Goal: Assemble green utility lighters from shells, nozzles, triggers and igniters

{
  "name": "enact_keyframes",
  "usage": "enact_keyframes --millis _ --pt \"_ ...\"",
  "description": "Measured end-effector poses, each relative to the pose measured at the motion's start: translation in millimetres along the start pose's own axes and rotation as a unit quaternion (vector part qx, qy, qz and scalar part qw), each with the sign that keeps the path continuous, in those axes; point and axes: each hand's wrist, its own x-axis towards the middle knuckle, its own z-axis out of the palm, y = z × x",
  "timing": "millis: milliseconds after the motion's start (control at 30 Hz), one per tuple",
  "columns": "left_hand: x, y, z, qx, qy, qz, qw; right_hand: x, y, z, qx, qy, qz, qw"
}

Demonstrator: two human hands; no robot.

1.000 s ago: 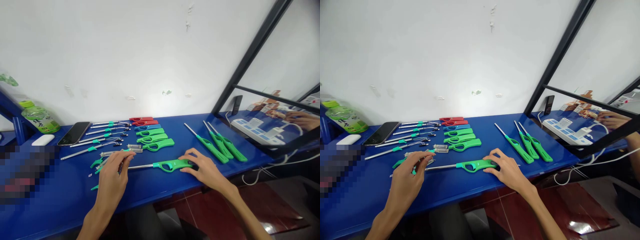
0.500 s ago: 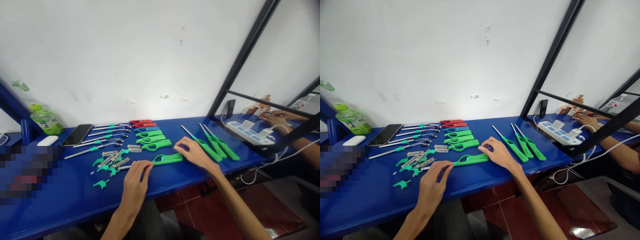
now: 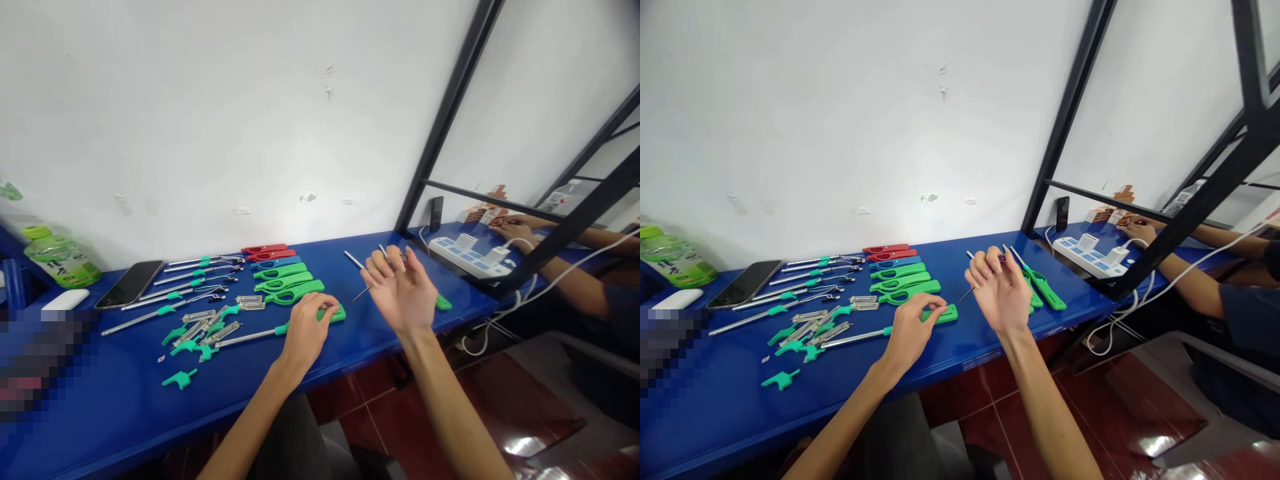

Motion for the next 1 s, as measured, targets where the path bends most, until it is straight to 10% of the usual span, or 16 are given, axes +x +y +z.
enact_keyframes --millis 233,1000 --pt "3 0 12.9 -0.037 -0.006 -0.036 0.999 -1 15 6 0.140 -0.015 0.035 0.989" --pt "23 3 25.3 -0.005 -0.055 -0.044 0.998 11 43 0 0.036 -0.013 -0.006 0.999"
